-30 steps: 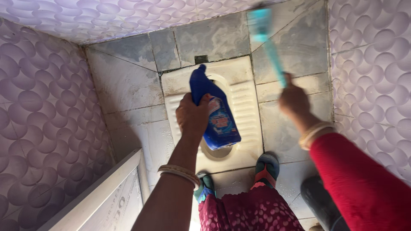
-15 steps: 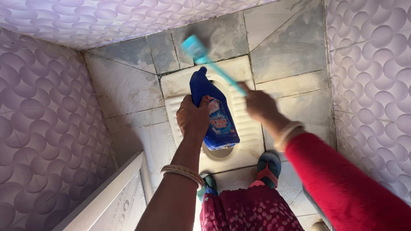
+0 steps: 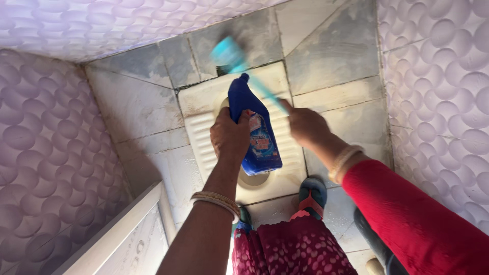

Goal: The person scrubs a squat toilet with a blue brush while holding a blue cleaning liquid bottle. They repeatedly scrub the bowl and surrounding floor tiles throughout the clip.

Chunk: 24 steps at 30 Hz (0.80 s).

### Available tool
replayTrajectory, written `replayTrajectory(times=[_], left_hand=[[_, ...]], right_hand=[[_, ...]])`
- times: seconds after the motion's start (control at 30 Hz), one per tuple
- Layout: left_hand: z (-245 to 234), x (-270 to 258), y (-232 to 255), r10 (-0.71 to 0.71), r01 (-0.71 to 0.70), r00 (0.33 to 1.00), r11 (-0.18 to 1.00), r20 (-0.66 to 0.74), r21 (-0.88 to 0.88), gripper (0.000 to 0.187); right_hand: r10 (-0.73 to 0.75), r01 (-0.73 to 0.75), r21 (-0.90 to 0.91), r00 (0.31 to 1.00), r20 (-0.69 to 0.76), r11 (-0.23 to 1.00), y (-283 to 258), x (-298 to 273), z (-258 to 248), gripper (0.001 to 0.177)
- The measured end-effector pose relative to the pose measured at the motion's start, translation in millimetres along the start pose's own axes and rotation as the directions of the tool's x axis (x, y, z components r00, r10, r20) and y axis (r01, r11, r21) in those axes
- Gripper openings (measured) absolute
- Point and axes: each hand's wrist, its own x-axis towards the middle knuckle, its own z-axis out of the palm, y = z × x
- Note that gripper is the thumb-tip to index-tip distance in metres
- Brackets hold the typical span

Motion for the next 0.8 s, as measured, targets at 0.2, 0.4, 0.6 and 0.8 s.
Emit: replayTrajectory(times=[0.2, 0.4, 0.6, 0.8], left_hand=[[33, 5, 47, 0.169, -0.169, 0.983, 0.986, -0.073, 0.013, 0.033], [62, -12, 89, 0.217, -0.216, 0.976, 0.974, 0.019, -0.063, 0.035], [65, -30, 106, 0.247, -0.247, 0.967, 0.969, 0.057, -0.017, 0.035], [62, -47, 110, 0.219, -0.217, 0.972, 0.976, 0.081, -0.03, 0.036]], right_hand=[[-0.022, -0.005, -0.213, 0.992, -0.124, 0.977, 42, 3, -65, 0.073], [0.33, -0.35, -0.036, 0.909, -0.254, 0.936, 162, -14, -116, 0.058], [0.515, -0.497, 0.135, 0.827, -0.224, 0.857, 187, -68, -66, 0.059], [0.533, -0.534, -0.017, 0.846, -0.035, 0.846, 186, -131, -22, 0.078]])
